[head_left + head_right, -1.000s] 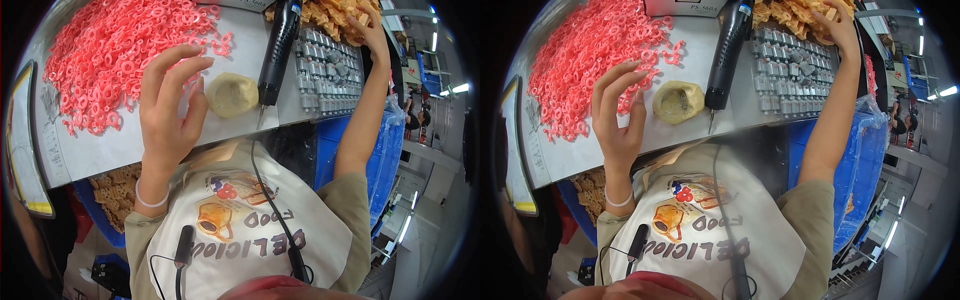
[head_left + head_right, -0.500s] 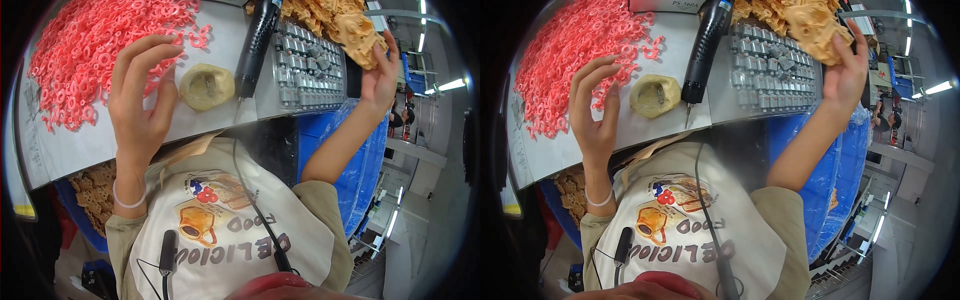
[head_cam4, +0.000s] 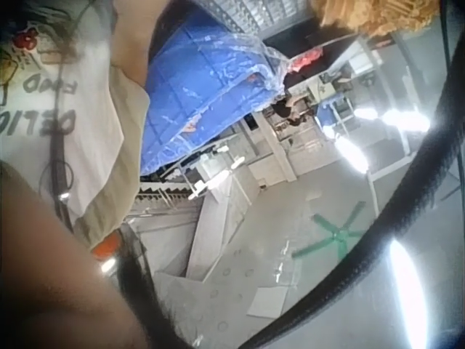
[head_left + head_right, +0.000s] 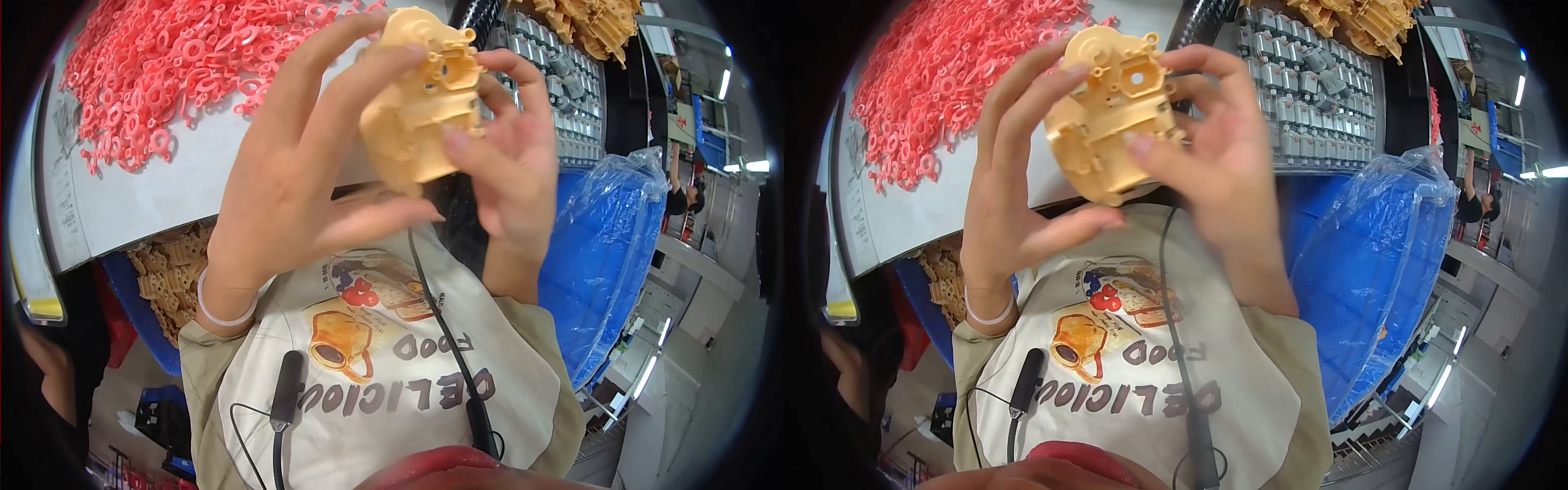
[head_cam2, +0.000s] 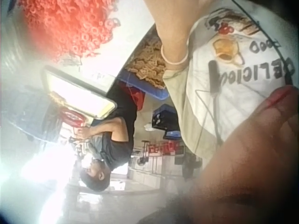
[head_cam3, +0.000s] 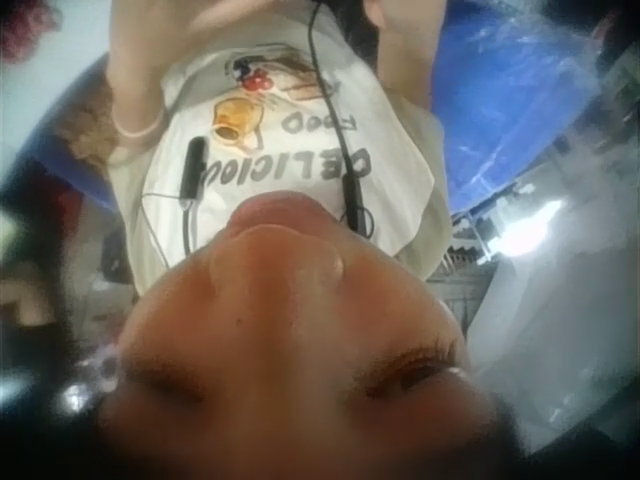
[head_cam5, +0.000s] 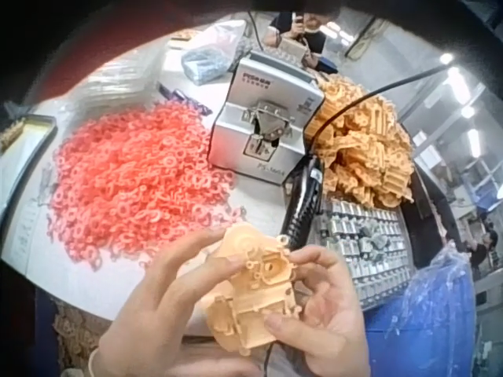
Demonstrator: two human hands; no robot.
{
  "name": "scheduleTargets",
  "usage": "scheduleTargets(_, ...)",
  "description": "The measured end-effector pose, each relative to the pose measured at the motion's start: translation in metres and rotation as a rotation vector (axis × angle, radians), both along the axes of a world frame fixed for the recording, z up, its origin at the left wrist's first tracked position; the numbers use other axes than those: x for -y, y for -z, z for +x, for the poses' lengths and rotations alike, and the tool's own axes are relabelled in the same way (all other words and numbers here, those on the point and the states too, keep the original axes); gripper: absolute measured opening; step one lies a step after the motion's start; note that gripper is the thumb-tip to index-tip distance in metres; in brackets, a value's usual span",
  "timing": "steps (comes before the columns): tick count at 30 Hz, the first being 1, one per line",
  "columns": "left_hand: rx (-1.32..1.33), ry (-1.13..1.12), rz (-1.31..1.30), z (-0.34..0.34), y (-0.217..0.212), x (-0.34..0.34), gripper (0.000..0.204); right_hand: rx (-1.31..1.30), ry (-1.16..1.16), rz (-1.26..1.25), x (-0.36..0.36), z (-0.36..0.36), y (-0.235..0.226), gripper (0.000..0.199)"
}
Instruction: The person assembles small plastic components for a toy by hand, using an electric screwdriver to secure screws into a yellow plastic housing with pink plastic rings.
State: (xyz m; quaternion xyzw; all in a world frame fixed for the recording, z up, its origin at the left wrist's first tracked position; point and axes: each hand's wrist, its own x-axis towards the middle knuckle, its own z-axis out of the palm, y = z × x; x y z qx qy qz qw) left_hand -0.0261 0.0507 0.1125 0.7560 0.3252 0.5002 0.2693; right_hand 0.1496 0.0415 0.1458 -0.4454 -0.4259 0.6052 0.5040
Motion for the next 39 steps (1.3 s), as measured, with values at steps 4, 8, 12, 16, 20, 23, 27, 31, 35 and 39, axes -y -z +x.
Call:
scheduleTargets(4, -0.216, -0.043, -0.069, -0.001, -0.009, 0.006, 0.087, 0.175, -0.1, 0.012, 0.006, -0.009, 0.014, 0.046)
scheduleTargets(8, -0.399, -0.053, -0.034, 0.003, -0.01, 0.006, 0.086, 0.523, -0.035, 0.269, 0.009, -0.016, 0.022, 0.031)
scheduleTargets(12, -0.298, -0.116, -0.196, 0.006, -0.005, 0.008, 0.081, 0.667, -0.025, 0.329, 0.01, -0.013, 0.022, 0.026)
scheduleTargets(16, -0.287, -0.028, -0.128, -0.005, 0.006, -0.002, 0.077, 0.797, -0.04, 0.462, 0.008, -0.007, 0.018, 0.025)
scheduleTargets(20, -0.4, 0.06, -0.082, -0.01, 0.001, -0.015, 0.073, 0.964, -0.086, 0.547, 0.011, -0.001, 0.018, 0.025)
scheduleTargets(23, -0.404, 0.136, -0.081, -0.013, 0.001, -0.02, 0.073, 0.986, -0.061, 0.59, 0.003, 0.006, 0.02, 0.03)
scheduleTargets(27, -0.4, 0.161, -0.191, -0.014, -0.001, -0.019, 0.08, 1.045, -0.082, 0.626, -0.012, 0.016, 0.024, 0.043)
scheduleTargets(31, -0.311, 0.208, -0.254, -0.015, 0.003, -0.022, 0.085, 1.028, -0.148, 0.736, -0.022, 0.016, 0.022, 0.055)
scheduleTargets(35, -0.314, 0.255, -0.216, -0.02, 0.002, -0.027, 0.085, 1.079, -0.223, 0.711, -0.029, 0.018, 0.018, 0.057)
scheduleTargets(39, -0.313, 0.341, -0.283, -0.029, 0.002, -0.034, 0.083, 1.139, -0.242, 0.74, -0.032, 0.019, 0.022, 0.056)
